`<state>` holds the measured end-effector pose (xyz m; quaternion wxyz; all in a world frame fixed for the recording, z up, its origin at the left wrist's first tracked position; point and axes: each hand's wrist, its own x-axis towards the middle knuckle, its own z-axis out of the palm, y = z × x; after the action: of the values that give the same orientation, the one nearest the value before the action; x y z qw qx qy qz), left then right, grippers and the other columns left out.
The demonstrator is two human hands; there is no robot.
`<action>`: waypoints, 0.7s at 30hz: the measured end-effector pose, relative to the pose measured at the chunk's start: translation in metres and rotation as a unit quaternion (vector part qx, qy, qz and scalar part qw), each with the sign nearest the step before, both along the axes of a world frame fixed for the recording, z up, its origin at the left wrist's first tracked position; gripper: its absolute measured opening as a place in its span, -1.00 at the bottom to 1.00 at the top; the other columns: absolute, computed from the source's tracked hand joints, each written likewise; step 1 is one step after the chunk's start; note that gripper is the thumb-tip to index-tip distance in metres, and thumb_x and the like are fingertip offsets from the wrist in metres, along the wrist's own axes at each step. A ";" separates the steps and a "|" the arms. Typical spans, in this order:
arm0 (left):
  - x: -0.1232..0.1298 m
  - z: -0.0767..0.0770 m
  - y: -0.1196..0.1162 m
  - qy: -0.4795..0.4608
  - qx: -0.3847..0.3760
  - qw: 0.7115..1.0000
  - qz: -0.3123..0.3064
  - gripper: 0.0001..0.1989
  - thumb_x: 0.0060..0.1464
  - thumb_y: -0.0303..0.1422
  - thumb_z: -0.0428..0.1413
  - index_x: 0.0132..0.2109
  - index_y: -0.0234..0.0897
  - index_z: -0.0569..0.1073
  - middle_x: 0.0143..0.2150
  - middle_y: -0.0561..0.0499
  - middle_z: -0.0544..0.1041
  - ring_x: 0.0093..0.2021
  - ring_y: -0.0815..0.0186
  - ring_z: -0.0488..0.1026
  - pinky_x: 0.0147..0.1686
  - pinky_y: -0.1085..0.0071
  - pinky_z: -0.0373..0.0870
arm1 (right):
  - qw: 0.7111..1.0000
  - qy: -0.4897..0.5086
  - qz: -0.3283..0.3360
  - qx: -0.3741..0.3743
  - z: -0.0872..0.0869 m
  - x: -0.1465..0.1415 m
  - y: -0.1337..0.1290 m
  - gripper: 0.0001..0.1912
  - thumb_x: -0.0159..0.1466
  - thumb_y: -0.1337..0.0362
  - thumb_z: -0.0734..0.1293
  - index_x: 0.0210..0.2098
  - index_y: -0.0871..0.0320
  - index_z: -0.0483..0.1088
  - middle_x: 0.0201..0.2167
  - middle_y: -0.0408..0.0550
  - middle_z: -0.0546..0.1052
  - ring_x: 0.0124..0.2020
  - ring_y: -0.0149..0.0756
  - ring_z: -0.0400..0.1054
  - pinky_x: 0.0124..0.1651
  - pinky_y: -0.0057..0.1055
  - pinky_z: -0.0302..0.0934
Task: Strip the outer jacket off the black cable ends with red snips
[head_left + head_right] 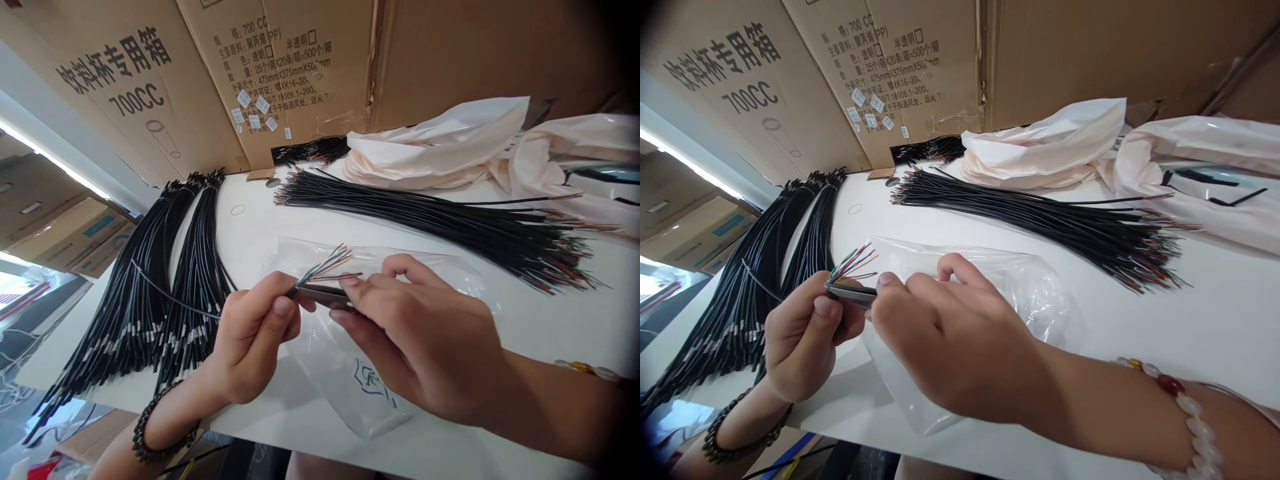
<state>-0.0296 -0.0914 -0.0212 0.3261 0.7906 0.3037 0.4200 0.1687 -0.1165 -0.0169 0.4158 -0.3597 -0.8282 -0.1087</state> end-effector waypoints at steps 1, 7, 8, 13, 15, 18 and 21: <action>0.000 0.001 0.000 0.008 0.002 1.000 0.005 -0.72 0.37 -0.31 -0.16 -0.23 -0.23 0.41 -0.59 0.15 0.24 -0.62 0.52 0.11 -0.66 0.59 0.05 | 1.000 0.011 0.001 -0.005 0.001 -0.001 0.000 -0.94 0.33 0.43 0.22 -0.23 0.19 0.30 -0.53 -0.20 0.44 -0.53 -0.39 0.23 -0.21 -0.35 0.22; 0.009 0.015 -0.004 0.108 -0.019 0.992 0.054 -0.73 0.37 -0.32 -0.15 -0.26 -0.23 0.37 -0.61 0.19 0.21 -0.63 0.54 0.14 -0.63 0.61 0.07 | 0.990 0.073 -0.022 -0.119 0.011 0.001 -0.005 -0.83 0.33 0.37 0.21 -0.41 0.13 0.21 -0.65 -0.28 0.25 -0.64 -0.46 0.08 -0.51 -0.46 0.05; 0.011 0.018 -0.005 0.129 -0.023 0.990 0.061 -0.73 0.37 -0.30 -0.16 -0.26 -0.22 0.36 -0.61 0.20 0.20 -0.64 0.54 0.14 -0.62 0.61 0.07 | 0.986 0.082 -0.026 -0.143 0.012 0.003 -0.005 -0.85 0.32 0.37 0.22 -0.40 0.13 0.21 -0.65 -0.30 0.22 -0.65 -0.47 0.06 -0.54 -0.46 0.00; 0.021 0.031 -0.008 0.276 -0.020 0.958 0.074 -0.74 0.35 -0.30 -0.19 -0.17 -0.24 0.36 -0.59 0.18 0.25 -0.61 0.46 0.23 -0.55 0.54 0.12 | 0.929 0.151 -0.014 -0.336 0.010 0.013 -0.004 -0.85 0.33 0.32 0.21 -0.40 0.12 0.19 -0.63 -0.31 0.23 -0.63 -0.49 0.07 -0.56 -0.50 -0.08; 0.023 0.036 -0.010 0.361 0.000 0.929 0.080 -0.77 0.33 -0.33 -0.19 -0.08 -0.28 0.32 -0.57 0.14 0.30 -0.57 0.37 0.31 -0.53 0.49 0.13 | 0.887 0.187 0.002 -0.423 0.007 0.015 -0.004 -0.82 0.32 0.25 0.22 -0.40 0.12 0.18 -0.61 -0.30 0.25 -0.61 -0.49 0.08 -0.56 -0.51 -0.09; 0.024 0.043 -0.015 0.495 0.052 0.863 0.081 -0.76 0.30 -0.39 -0.19 0.00 -0.35 0.27 -0.59 0.10 0.31 -0.56 0.23 0.35 -0.55 0.43 0.06 | 0.806 0.231 0.016 -0.545 0.004 0.014 -0.005 -0.78 0.31 0.20 0.24 -0.43 0.12 0.18 -0.65 -0.33 0.20 -0.63 -0.49 0.02 -0.58 -0.52 -0.13; 0.029 0.048 -0.019 0.579 0.092 0.807 0.073 -0.77 0.29 -0.44 -0.20 -0.04 -0.39 0.29 -0.56 0.01 0.37 -0.55 0.18 0.39 -0.56 0.41 0.07 | 0.731 0.269 -0.014 -0.627 0.004 0.010 -0.005 -0.77 0.27 0.21 0.30 -0.45 0.13 0.21 -0.69 -0.33 0.20 -0.65 -0.49 0.02 -0.58 -0.52 -0.16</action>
<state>-0.0008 -0.1107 0.0263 -0.0156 0.8888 0.4532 -0.0668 0.1787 -0.1217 -0.0133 0.2997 -0.5641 -0.5569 0.5309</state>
